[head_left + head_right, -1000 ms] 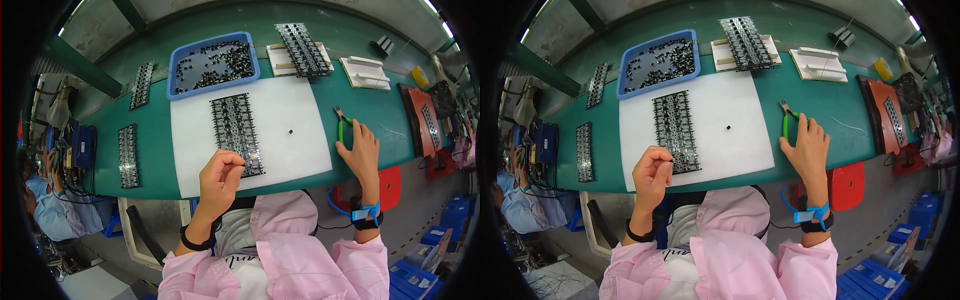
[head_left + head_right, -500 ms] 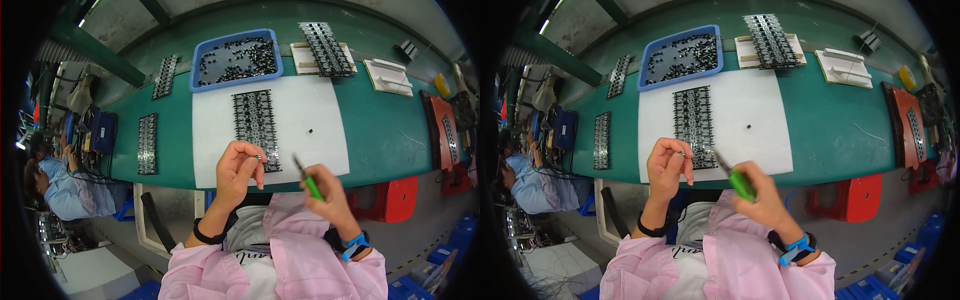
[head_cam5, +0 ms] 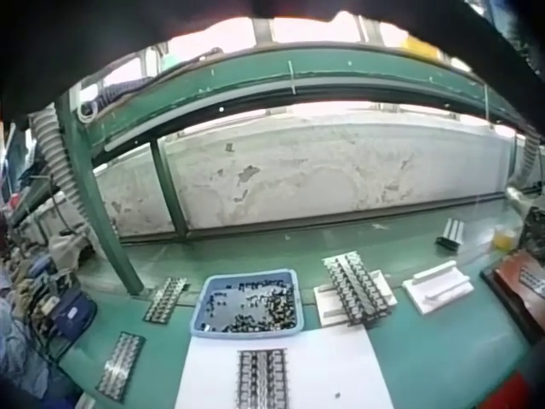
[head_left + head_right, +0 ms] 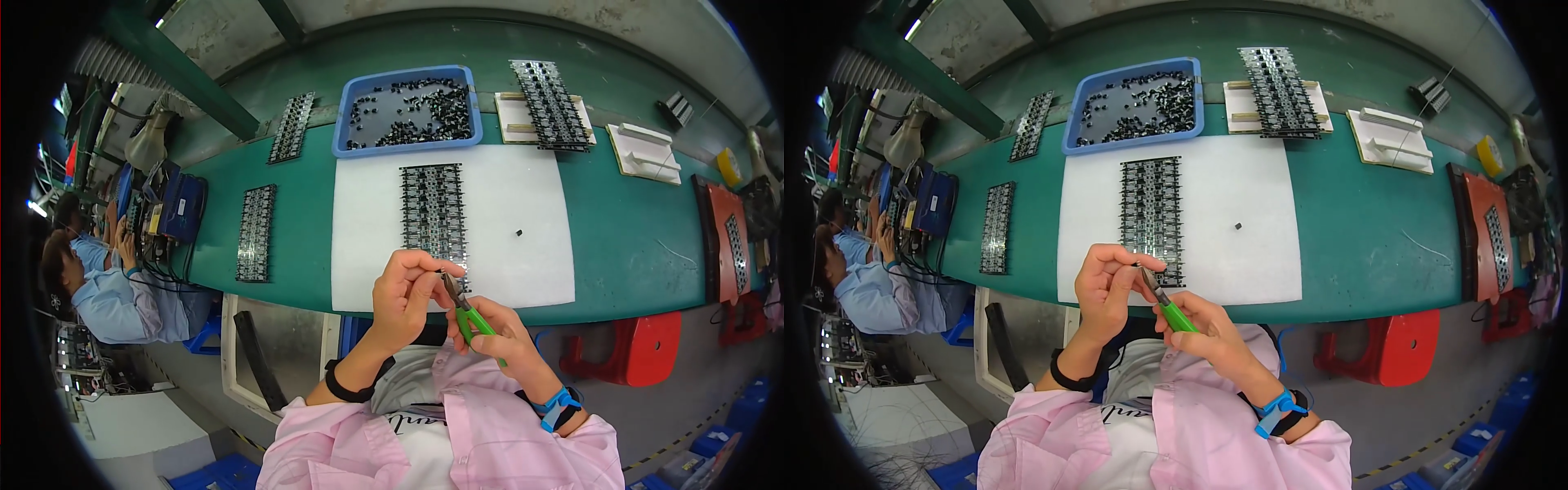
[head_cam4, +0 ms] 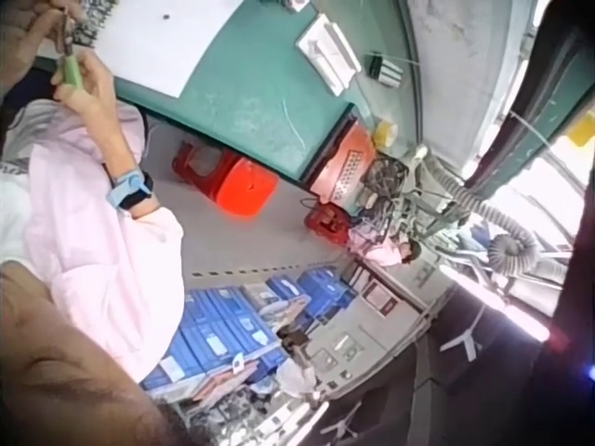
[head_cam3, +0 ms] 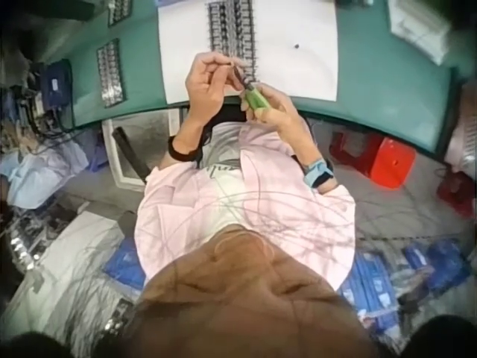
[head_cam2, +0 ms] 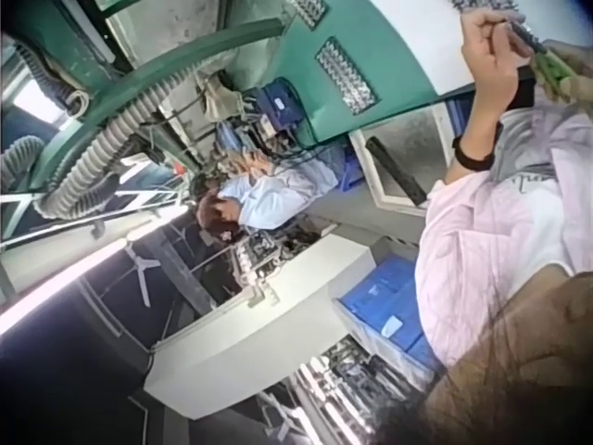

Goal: The person is manually inserting small components into rows on a circuit board and using pliers to adjust them.

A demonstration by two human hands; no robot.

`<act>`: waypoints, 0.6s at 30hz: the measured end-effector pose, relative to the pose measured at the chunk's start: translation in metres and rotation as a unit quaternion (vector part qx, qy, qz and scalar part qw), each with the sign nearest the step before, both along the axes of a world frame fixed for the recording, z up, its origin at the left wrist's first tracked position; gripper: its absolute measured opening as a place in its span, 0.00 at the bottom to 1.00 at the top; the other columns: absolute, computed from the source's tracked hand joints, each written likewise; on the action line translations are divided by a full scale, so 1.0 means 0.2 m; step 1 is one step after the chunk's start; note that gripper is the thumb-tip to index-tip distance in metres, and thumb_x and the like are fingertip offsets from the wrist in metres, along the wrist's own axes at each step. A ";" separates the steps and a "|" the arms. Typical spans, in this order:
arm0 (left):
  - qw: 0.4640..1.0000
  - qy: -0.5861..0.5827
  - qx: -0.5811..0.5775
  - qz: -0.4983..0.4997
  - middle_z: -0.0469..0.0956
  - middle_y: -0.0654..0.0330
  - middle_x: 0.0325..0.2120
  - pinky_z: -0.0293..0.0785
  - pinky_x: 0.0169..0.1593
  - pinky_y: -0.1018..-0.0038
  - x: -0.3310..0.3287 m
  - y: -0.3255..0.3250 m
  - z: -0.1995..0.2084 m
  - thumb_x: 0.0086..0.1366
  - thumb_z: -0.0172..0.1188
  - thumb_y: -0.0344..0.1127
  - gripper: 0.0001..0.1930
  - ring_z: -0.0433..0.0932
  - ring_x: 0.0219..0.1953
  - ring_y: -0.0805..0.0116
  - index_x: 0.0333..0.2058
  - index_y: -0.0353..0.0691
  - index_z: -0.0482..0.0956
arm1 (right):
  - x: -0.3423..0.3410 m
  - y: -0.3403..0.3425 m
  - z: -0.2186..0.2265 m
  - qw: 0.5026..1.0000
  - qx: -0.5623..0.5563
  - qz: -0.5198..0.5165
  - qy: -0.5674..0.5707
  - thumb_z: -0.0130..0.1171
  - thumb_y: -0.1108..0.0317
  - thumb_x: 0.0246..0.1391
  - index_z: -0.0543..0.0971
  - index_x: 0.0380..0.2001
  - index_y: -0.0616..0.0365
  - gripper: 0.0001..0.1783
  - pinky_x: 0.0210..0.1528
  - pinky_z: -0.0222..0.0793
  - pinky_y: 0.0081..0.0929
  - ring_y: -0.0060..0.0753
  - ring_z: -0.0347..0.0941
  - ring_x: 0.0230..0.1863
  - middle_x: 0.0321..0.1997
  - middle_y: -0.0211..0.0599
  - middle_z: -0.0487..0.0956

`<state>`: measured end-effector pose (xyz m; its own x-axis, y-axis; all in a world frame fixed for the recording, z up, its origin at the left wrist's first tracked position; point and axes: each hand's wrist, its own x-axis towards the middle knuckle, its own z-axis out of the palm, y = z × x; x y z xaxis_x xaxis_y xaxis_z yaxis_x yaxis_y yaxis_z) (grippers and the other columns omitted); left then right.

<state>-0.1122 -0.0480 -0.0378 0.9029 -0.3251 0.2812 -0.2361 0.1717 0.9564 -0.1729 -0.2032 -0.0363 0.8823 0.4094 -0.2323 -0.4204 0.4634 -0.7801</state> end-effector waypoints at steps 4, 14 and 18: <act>1.000 0.002 -0.006 -0.006 0.75 0.46 0.31 0.73 0.25 0.82 0.00 0.00 0.01 0.62 0.41 0.24 0.04 0.74 0.21 0.74 0.36 0.37 0.59 | 0.00 0.01 0.02 0.999 -0.025 -0.014 0.026 0.52 0.62 0.29 0.69 0.37 0.64 0.26 0.31 0.62 0.21 0.26 0.67 0.29 0.30 0.37 0.71; 1.000 -0.007 0.003 -0.003 0.75 0.46 0.31 0.74 0.25 0.81 0.00 0.00 0.00 0.62 0.41 0.24 0.04 0.75 0.22 0.73 0.36 0.37 0.59 | 0.01 0.02 0.01 0.999 -0.037 -0.011 0.035 0.53 0.62 0.29 0.69 0.36 0.64 0.26 0.29 0.61 0.21 0.26 0.67 0.28 0.29 0.37 0.71; 1.000 -0.007 0.007 -0.006 0.75 0.46 0.31 0.74 0.25 0.81 0.00 0.00 0.00 0.62 0.41 0.25 0.04 0.75 0.22 0.74 0.36 0.37 0.59 | 0.00 0.02 0.00 0.999 -0.026 -0.015 0.036 0.53 0.62 0.29 0.69 0.36 0.64 0.26 0.29 0.61 0.21 0.26 0.67 0.28 0.30 0.37 0.71</act>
